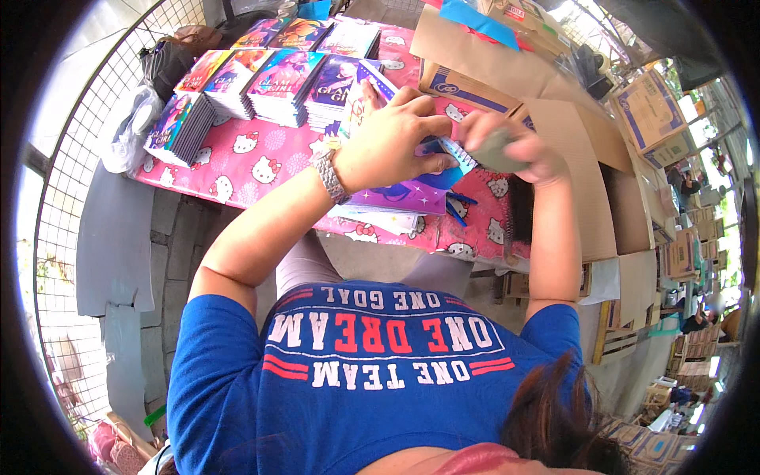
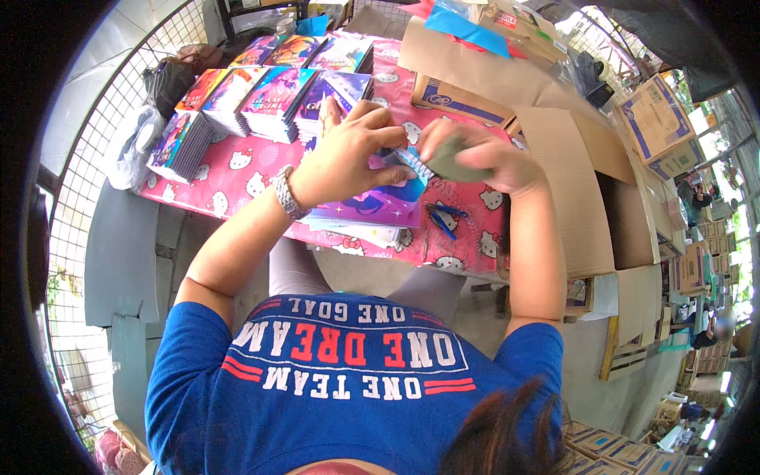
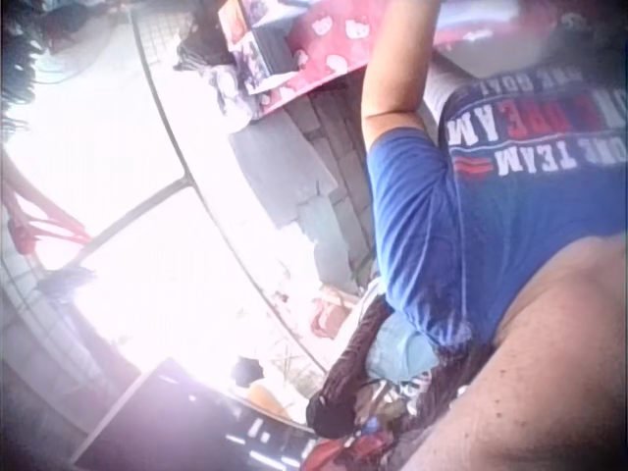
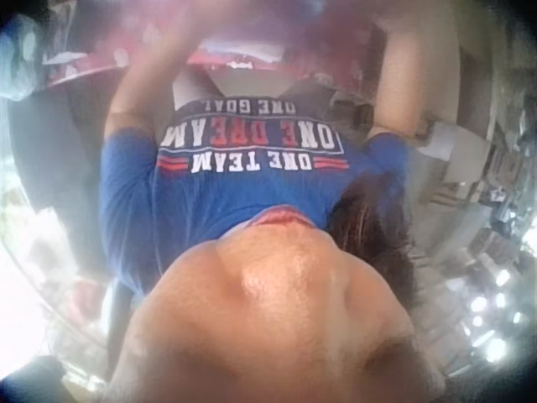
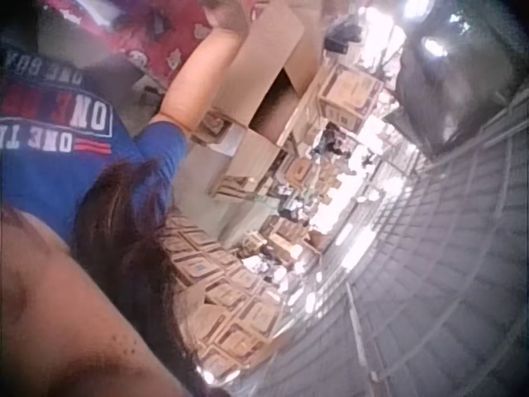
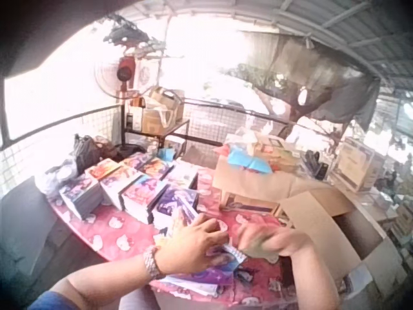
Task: The person threads a plastic spiral coil through the holes of a notebook, uses a pair of blue pliers to cut and crimp the end of the coil, and then stacks the finished notebook.
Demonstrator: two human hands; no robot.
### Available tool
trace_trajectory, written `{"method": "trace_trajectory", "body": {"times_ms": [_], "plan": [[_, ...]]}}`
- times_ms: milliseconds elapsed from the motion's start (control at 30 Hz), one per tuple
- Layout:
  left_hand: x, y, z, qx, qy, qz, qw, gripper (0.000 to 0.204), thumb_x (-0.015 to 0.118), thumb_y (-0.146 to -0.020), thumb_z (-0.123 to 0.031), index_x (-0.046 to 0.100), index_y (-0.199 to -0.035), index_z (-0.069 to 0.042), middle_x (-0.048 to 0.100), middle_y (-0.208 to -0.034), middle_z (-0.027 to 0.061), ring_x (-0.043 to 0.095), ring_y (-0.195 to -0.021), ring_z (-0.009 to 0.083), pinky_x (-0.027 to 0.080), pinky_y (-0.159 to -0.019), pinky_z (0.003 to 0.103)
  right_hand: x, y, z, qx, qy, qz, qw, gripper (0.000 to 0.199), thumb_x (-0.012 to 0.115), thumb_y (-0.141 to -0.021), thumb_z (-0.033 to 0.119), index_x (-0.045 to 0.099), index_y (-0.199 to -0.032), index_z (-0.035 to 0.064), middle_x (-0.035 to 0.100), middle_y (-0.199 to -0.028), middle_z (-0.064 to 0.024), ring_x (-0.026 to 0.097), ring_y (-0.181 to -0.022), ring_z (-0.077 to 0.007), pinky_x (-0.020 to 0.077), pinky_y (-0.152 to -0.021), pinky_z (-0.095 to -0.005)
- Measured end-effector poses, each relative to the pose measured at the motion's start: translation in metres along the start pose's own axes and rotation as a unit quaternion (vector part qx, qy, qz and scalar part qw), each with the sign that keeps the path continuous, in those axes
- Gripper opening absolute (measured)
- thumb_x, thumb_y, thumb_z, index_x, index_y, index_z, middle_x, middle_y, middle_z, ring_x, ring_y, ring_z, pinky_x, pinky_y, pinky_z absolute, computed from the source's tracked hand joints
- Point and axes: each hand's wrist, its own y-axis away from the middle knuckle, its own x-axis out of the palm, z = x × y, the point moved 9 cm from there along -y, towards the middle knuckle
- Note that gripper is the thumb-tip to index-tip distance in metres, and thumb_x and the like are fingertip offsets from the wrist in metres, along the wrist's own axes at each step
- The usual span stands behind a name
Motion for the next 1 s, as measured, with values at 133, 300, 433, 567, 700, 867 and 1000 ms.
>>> {"method": "trace_trajectory", "body": {"times_ms": [133, 300, 433, 567, 700, 867, 1000], "plan": [[-0.001, 0.004, 0.001, -0.008, -0.004, 0.011, 1.0, 0.035, 0.078, -0.078, -0.038, 0.065, -0.102, -0.017, 0.057, -0.104, 0.0002, 0.05, -0.119, 0.0247, 0.022, -0.098, 0.078, 0.006, -0.006, 0.026, -0.114, -0.149, 0.003, 0.982, 0.045, 0.058, -0.086, 0.038, 0.061, -0.114, 0.0028, 0.057, -0.113, -0.0082, 0.052, -0.112, -0.0185, 0.0399, -0.098, -0.0324], [-0.002, 0.003, 0.003, -0.005, 0.004, -0.001, 1.0, 0.041, 0.078, -0.078, -0.04, 0.061, -0.105, -0.015, 0.058, -0.106, -0.0003, 0.05, -0.118, 0.0249, 0.021, -0.099, 0.079, -0.001, -0.016, -0.005, 0.059, 0.087, -0.022, 0.994, 0.047, 0.06, -0.083, 0.041, 0.061, -0.111, 0.0032, 0.057, -0.109, -0.0073, 0.054, -0.106, -0.0173, 0.0403, -0.096, -0.031], [0.0, 0.007, 0.002, -0.022, 0.023, 0.008, 0.999, 0.043, 0.079, -0.077, -0.04, 0.06, -0.106, -0.014, 0.06, -0.108, -0.0007, 0.05, -0.12, 0.0242, 0.02, -0.099, 0.079, -0.001, -0.013, -0.005, -0.014, -0.02, -0.038, 0.999, 0.052, 0.061, -0.081, 0.045, 0.06, -0.112, 0.0028, 0.057, -0.113, -0.0081, 0.054, -0.106, -0.0171, 0.041, -0.096, -0.0314], [-0.003, 0.002, 0.002, -0.032, 0.037, 0.012, 0.999, 0.047, 0.08, -0.076, -0.04, 0.058, -0.107, -0.014, 0.061, -0.11, -0.001, 0.05, -0.121, 0.0233, 0.019, -0.1, 0.079, 0.002, -0.02, 0.001, -0.028, -0.068, -0.064, 0.995, 0.053, 0.06, -0.082, 0.044, 0.059, -0.115, 0.0028, 0.058, -0.111, -0.0083, 0.054, -0.103, -0.0163, 0.0418, -0.094, -0.0303], [-0.002, 0.005, 0.002, -0.031, 0.023, -0.007, 0.999, 0.049, 0.079, -0.076, -0.043, 0.058, -0.109, -0.014, 0.061, -0.109, -0.0002, 0.05, -0.121, 0.0228, 0.017, -0.101, 0.08, -0.003, -0.023, -0.017, 0.086, 0.025, -0.06, 0.994, 0.051, 0.062, -0.084, 0.046, 0.059, -0.113, 0.0042, 0.057, -0.105, -0.0062, 0.054, -0.099, -0.013, 0.042, -0.092, -0.0274], [-0.008, 0.003, 0.009, -0.058, -0.025, 0.006, 0.998, 0.052, 0.079, -0.076, -0.044, 0.059, -0.112, -0.014, 0.058, -0.112, 0.0021, 0.047, -0.123, 0.0266, 0.022, -0.099, 0.082, -0.01, -0.026, -0.02, 0.069, 0.033, -0.082, 0.994, 0.058, 0.062, -0.078, 0.049, 0.06, -0.114, 0.0043, 0.06, -0.104, -0.0066, 0.056, -0.101, -0.0157, 0.0419, -0.093, -0.028], [-0.019, 0.006, 0.046, -0.073, -0.034, 0.033, 0.996, 0.041, 0.081, -0.074, -0.035, 0.064, -0.108, -0.019, 0.058, -0.111, 0.0011, 0.048, -0.121, 0.0272, 0.031, -0.097, 0.075, -0.011, -0.041, -0.003, -0.002, 0.015, -0.05, 0.999, 0.054, 0.06, -0.077, 0.046, 0.062, -0.112, 0.0049, 0.06, -0.107, -0.0058, 0.057, -0.102, -0.0155, 0.0441, -0.09, -0.0286]]}}
